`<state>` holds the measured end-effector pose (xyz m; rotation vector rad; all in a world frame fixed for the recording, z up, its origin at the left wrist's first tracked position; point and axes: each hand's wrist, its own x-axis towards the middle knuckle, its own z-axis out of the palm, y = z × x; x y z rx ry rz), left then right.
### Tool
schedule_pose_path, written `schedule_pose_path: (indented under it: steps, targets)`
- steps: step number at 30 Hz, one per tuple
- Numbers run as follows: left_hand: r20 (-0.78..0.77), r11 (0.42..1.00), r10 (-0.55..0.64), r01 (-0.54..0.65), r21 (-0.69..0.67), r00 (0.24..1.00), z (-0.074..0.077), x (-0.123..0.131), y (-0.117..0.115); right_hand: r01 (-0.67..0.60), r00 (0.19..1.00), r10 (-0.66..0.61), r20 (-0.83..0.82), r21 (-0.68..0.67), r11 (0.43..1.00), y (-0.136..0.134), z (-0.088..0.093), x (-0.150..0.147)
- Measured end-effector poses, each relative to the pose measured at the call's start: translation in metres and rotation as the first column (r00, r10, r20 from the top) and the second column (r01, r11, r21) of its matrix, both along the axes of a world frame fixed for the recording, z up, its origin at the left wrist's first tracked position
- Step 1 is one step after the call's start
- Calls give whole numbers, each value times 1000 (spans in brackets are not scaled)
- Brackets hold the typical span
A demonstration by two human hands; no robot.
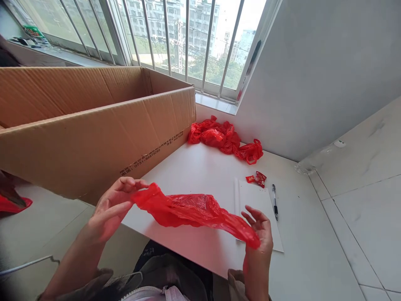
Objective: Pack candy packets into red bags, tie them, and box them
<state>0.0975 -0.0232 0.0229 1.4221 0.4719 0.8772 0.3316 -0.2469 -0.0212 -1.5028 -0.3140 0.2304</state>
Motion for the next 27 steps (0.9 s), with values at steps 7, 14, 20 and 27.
schedule_pose_path:
  steps: [7,14,20,27]
  targets:
    - [-227,562,382,-30,826,896,49,9,-46,31,652,-85,753,86,996,0,82,-52]
    - [-112,464,602,-232,855,791,36,33,-64,-159,204,600,774,-579,800,55,73,-79]
    - [-173,975,217,-206,81,961,44,14,-57,33,332,780,530,-833,552,69,26,-58]
    - [-70,897,234,-243,-369,970,38,-8,-21,50,408,809,423,-895,443,18,12,-28]
